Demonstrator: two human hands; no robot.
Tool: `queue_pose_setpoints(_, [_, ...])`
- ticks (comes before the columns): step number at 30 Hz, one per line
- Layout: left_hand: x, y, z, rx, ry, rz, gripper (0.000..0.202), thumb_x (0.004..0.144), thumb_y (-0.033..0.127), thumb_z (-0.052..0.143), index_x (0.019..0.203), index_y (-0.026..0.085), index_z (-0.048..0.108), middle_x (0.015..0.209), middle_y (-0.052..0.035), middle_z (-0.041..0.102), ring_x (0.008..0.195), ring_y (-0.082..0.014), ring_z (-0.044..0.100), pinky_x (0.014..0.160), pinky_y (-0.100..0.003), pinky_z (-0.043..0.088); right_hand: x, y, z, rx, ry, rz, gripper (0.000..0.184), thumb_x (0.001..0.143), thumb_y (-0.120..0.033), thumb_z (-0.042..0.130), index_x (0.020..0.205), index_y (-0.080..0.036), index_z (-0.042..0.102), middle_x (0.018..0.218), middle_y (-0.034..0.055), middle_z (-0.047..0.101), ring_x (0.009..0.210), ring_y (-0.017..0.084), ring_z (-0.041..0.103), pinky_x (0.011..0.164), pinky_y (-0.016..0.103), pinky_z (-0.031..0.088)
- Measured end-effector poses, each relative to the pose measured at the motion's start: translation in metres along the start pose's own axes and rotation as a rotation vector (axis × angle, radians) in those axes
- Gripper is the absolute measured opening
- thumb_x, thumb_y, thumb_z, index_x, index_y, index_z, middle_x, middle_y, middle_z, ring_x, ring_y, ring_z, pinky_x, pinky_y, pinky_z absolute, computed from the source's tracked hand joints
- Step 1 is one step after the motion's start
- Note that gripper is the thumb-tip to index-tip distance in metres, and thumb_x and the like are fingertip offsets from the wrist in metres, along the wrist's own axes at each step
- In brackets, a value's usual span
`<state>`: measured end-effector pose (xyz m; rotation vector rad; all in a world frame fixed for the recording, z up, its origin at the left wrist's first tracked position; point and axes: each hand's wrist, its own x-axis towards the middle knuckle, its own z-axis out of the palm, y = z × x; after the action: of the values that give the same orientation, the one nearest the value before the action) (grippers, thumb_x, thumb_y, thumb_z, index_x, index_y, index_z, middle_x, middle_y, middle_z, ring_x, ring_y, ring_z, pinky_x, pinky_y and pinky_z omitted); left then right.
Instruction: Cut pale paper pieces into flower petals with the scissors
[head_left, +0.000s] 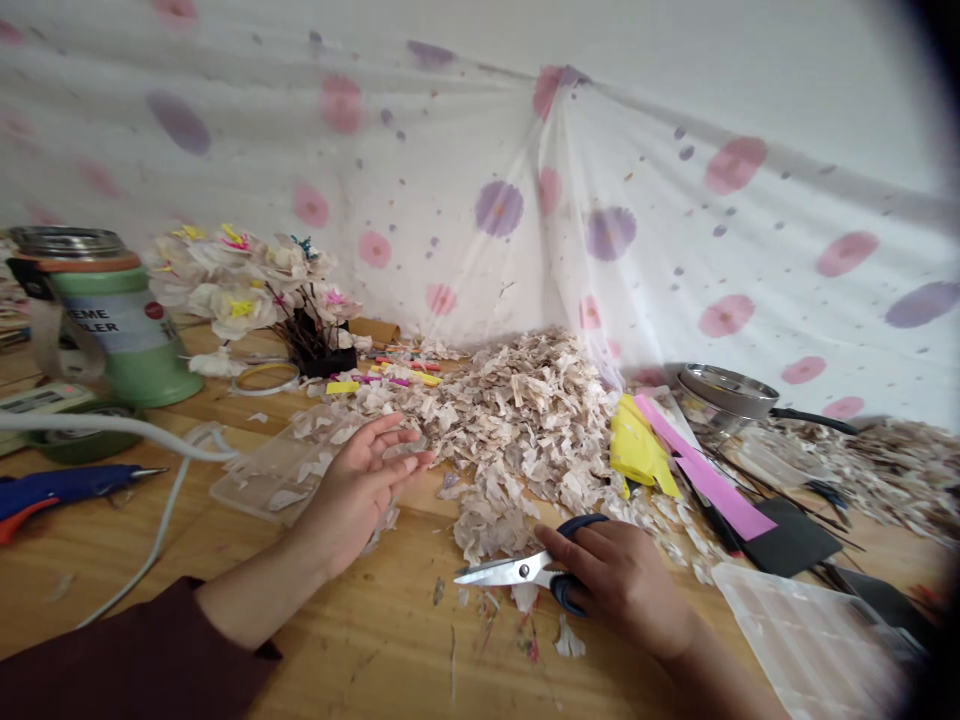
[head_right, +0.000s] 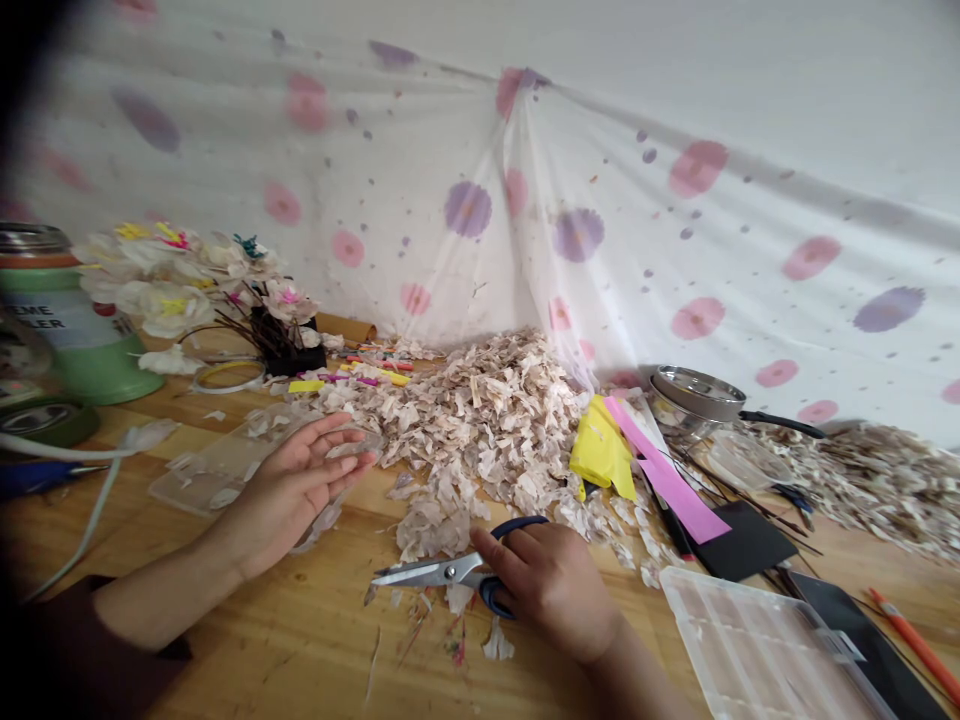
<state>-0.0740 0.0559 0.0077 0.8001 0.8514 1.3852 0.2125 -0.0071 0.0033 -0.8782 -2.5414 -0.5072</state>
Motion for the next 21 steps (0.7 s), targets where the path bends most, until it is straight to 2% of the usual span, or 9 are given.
queue_pose_setpoints(3, [0.003, 0.001, 0.000, -0.147, 0.041, -0.166, 0.038, 0.071, -0.006, 0.061, 0.102, 0.017, 0.059, 0.091, -0.0037, 0.068, 0.087, -0.0145, 0.071, 0.086, -0.026, 0.057, 0.000, 0.000, 0.000, 0.004, -0.005, 0.002, 0.030, 0.101, -0.028, 0.037, 0.116, -0.012, 0.058, 0.061, 0.0002, 0.060, 0.049, 0.016, 0.051, 0.048, 0.031, 0.028])
queue_pose_setpoints(5, [0.005, 0.001, -0.001, -0.211, 0.044, -0.230, 0.035, 0.072, -0.009, 0.058, 0.097, 0.016, 0.060, 0.090, -0.0052, 0.069, 0.086, -0.0137, 0.071, 0.085, -0.024, 0.058, -0.001, 0.000, 0.000, 0.004, -0.005, 0.005, 0.029, 0.101, -0.027, 0.038, 0.116, -0.012, 0.058, 0.061, 0.0001, 0.060, 0.049, 0.015, 0.051, 0.048, 0.031, 0.028])
queue_pose_setpoints(11, [0.006, 0.000, -0.002, -0.273, 0.061, -0.265, 0.034, 0.071, -0.010, 0.057, 0.092, 0.015, 0.061, 0.090, -0.0049, 0.068, 0.084, -0.0133, 0.070, 0.083, -0.023, 0.059, -0.001, 0.000, 0.001, 0.007, -0.001, 0.000, 0.028, 0.100, -0.026, 0.039, 0.116, -0.013, 0.058, 0.061, 0.0004, 0.062, 0.048, 0.015, 0.053, 0.047, 0.030, 0.029])
queue_pose_setpoints(14, [0.003, 0.002, 0.000, -0.193, 0.035, -0.228, 0.036, 0.070, -0.007, 0.061, 0.098, 0.016, 0.059, 0.093, -0.0047, 0.067, 0.087, -0.0144, 0.070, 0.085, -0.025, 0.057, -0.001, 0.000, 0.000, 0.005, 0.001, 0.001, 0.027, 0.099, -0.025, 0.041, 0.116, -0.013, 0.058, 0.062, 0.0009, 0.063, 0.048, 0.016, 0.054, 0.047, 0.030, 0.032])
queue_pose_setpoints(16, [0.000, 0.002, 0.002, -0.075, -0.009, -0.171, 0.045, 0.069, -0.002, 0.067, 0.107, 0.019, 0.057, 0.097, -0.0033, 0.066, 0.089, -0.0160, 0.070, 0.084, -0.027, 0.057, -0.001, 0.000, -0.001, 0.002, 0.017, 0.027, 0.027, 0.096, -0.022, 0.044, 0.118, -0.012, 0.057, 0.063, 0.0020, 0.065, 0.050, 0.017, 0.057, 0.047, 0.030, 0.034])
queue_pose_setpoints(21, [-0.005, -0.003, 0.001, 0.267, -0.154, 0.074, 0.076, 0.063, 0.012, 0.079, 0.129, 0.028, 0.043, 0.107, -0.0022, 0.060, 0.083, -0.0178, 0.071, 0.074, -0.030, 0.056, -0.002, -0.002, -0.003, 0.032, 0.114, 0.153, 0.035, 0.087, -0.014, 0.049, 0.121, -0.014, 0.056, 0.065, 0.0011, 0.068, 0.050, 0.016, 0.059, 0.047, 0.028, 0.037])
